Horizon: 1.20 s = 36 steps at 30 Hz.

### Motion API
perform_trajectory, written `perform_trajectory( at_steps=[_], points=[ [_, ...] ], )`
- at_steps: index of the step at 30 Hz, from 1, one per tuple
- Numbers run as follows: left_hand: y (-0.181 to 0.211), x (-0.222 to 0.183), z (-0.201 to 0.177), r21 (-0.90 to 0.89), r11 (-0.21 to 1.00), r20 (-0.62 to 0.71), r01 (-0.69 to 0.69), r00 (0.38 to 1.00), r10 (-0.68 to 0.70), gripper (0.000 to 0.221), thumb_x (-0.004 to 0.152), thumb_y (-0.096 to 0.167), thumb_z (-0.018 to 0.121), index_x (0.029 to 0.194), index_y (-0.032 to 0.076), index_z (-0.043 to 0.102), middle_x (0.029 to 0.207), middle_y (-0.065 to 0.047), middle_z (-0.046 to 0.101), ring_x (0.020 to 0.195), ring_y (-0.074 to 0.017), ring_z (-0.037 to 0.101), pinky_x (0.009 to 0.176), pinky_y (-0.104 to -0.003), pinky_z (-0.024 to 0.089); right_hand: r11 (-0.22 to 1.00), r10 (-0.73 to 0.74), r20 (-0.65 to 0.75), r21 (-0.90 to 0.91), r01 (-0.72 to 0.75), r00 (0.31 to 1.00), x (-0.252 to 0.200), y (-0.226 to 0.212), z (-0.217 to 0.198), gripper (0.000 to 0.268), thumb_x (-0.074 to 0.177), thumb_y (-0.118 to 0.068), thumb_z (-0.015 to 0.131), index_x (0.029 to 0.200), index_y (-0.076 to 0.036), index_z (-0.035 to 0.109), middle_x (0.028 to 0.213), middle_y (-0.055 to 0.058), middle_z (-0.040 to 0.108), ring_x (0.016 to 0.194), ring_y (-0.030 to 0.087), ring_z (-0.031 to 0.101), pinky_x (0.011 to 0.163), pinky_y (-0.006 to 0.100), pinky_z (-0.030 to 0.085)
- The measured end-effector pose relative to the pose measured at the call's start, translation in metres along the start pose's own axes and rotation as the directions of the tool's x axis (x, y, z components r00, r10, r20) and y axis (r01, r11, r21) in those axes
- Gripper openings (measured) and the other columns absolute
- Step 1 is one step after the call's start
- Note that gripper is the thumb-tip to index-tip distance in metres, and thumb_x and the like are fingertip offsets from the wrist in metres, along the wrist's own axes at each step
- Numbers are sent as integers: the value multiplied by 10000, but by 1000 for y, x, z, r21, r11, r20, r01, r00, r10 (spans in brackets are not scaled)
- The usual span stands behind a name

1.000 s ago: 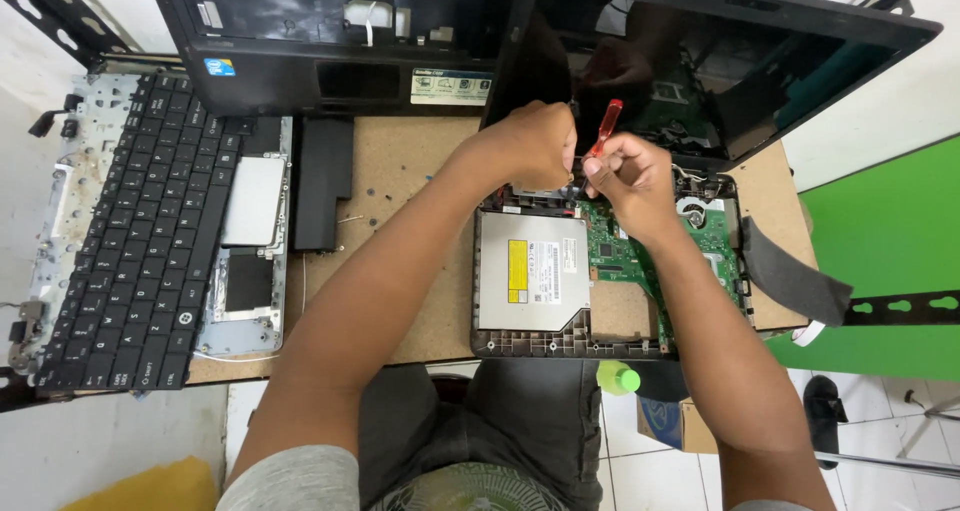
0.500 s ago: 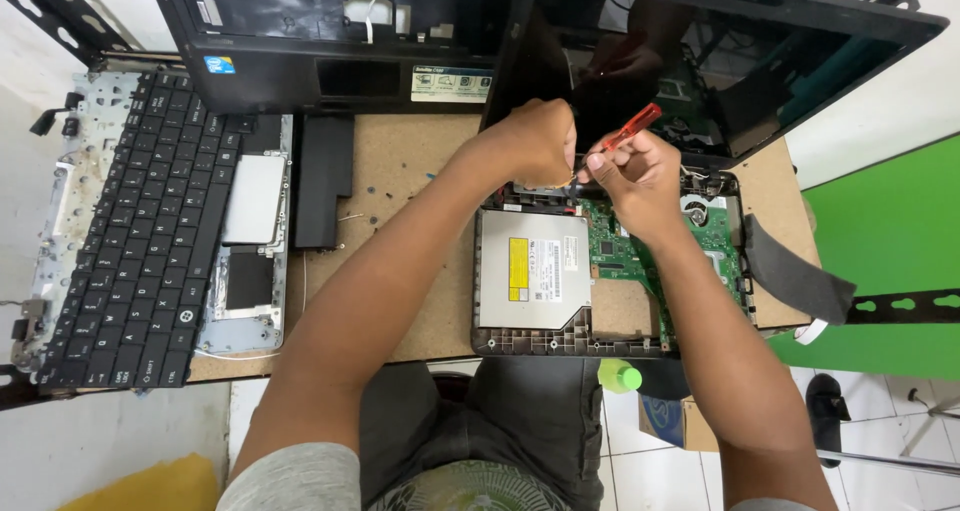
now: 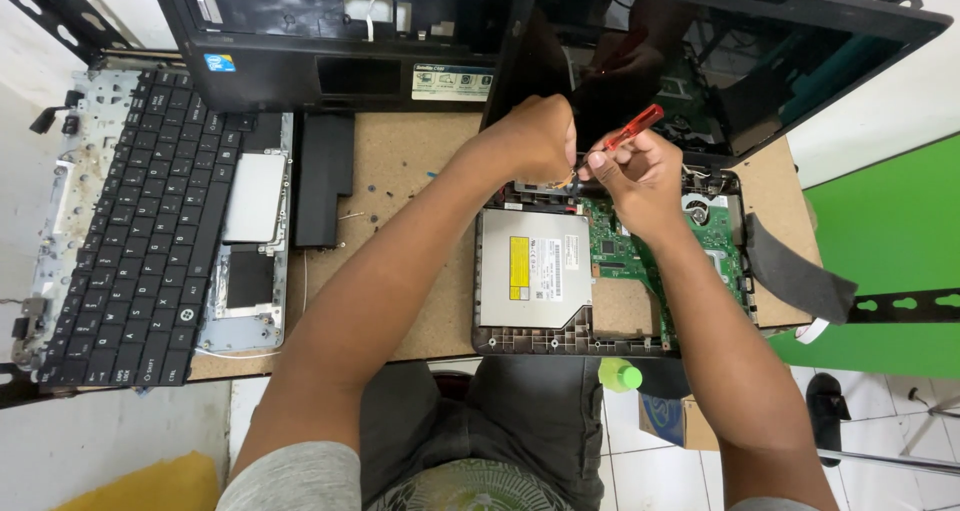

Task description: Removing motherboard screws and disconnecting internal cables during laptop disassembly.

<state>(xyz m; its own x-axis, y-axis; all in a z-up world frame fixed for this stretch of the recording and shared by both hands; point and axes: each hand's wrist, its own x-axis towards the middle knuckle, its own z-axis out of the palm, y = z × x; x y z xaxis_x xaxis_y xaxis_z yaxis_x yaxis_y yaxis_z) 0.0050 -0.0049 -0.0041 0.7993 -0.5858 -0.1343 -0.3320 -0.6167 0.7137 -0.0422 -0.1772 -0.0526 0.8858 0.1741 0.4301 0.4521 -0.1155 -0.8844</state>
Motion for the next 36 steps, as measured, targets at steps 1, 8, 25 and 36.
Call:
perform_trajectory(
  at_steps=[1, 8, 25, 36],
  points=[
    [0, 0, 0, 0, 1000, 0, 0, 1000, 0, 84, 633, 45, 648, 592, 107, 687, 591, -132, 655, 622, -330, 677, 599, -384, 548, 1000, 0, 0, 0, 0, 1000, 0, 0, 0, 56, 913, 44, 622, 933, 62, 573, 727, 143, 626, 693, 191, 670, 663, 260, 529],
    [-2, 0, 4, -14, 1000, -12, 7, 1000, -8, 65, 640, 37, 633, 621, 72, 684, 598, -141, 650, 622, -329, 670, 601, -371, 551, 1000, -9, -7, -1, 9, 1000, 0, 4, -1, 61, 912, 39, 625, 933, 64, 574, 737, 152, 627, 696, 197, 673, 667, 277, 540],
    [9, -19, -16, 7, 998, 36, -70, 997, 70, 316, 651, 0, 642, 958, 49, 696, 1002, -245, 652, 844, -402, 664, 691, -494, 560, 997, 24, -38, 76, -21, 999, -1, 0, -2, 76, 907, 46, 621, 942, 66, 558, 772, 158, 612, 692, 225, 681, 677, 310, 557],
    [7, -11, -4, -29, 991, -89, -129, 988, 126, 40, 678, 93, 679, 694, 78, 712, 651, -130, 677, 638, -339, 678, 601, -435, 549, 990, 56, -79, 132, -45, 995, 1, -4, -1, 98, 927, 16, 607, 950, 76, 534, 795, 184, 626, 707, 241, 690, 679, 333, 582]
  ],
)
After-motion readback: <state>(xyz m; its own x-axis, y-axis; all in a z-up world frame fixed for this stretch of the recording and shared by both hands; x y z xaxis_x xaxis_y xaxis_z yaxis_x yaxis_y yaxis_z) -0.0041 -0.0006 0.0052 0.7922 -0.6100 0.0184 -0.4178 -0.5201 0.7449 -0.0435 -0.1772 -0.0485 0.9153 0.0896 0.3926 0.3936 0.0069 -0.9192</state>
